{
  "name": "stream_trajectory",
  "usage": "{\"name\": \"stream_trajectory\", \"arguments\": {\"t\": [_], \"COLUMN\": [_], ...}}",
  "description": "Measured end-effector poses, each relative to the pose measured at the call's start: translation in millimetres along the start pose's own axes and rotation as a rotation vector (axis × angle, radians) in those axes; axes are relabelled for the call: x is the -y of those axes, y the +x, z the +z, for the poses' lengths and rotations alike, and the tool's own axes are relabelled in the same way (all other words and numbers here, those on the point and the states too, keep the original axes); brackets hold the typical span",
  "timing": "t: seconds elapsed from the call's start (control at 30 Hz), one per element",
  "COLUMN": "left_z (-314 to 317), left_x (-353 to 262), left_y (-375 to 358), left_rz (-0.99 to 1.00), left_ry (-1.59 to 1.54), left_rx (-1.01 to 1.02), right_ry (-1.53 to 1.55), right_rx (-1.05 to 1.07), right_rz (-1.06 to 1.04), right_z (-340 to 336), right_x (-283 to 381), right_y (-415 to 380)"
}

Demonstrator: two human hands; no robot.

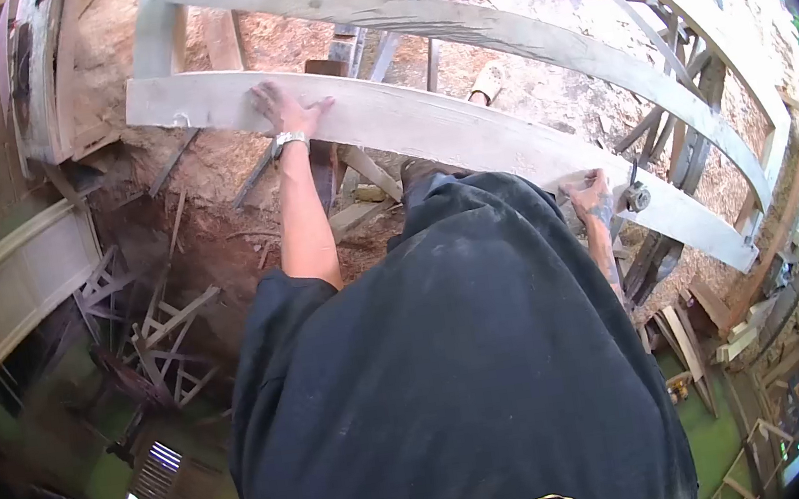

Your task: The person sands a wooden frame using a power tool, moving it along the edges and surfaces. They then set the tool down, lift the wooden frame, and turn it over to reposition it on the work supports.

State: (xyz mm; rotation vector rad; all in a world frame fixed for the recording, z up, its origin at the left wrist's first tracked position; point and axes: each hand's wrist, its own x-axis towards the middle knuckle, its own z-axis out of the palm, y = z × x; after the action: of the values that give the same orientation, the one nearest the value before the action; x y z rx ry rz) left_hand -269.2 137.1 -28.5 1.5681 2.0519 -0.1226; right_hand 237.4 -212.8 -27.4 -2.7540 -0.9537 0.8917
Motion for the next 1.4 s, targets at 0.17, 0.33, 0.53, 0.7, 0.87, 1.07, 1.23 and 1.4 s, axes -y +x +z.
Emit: {"name": "stream_trajectory", "arguments": {"t": [0.17,0.33,0.53,0.7,0.87,1.07,1.23,1.4], "left_z": [30,50,33,23,23,34,31,19], "left_x": [36,75,73,59,55,72,52,26], "left_y": [35,72,70,58,58,64,36,19], "left_rz": [0.096,0.206,0.204,0.177,0.152,0.15,0.165,0.101], "left_ry": [0.239,0.322,0.306,0.275,0.257,0.306,0.158,0.078], "left_rx": [-0.012,-0.028,-0.072,-0.058,-0.042,-0.007,-0.058,-0.068], "right_ry": [0.078,0.046,0.055,0.104,0.118,0.171,0.092,0.077], "right_rx": [-0.008,0.055,0.135,0.086,0.126,0.032,0.022,0.043], "right_rz": [0.046,0.087,0.145,0.092,0.106,0.025,0.039,0.025], "right_z": [9,1,-1,-13,-13,2,-20,-15], "right_x": [-14,-8,-1,6,2,-8,12,7], "right_y": [13,3,11,10,16,11,8,18]}}
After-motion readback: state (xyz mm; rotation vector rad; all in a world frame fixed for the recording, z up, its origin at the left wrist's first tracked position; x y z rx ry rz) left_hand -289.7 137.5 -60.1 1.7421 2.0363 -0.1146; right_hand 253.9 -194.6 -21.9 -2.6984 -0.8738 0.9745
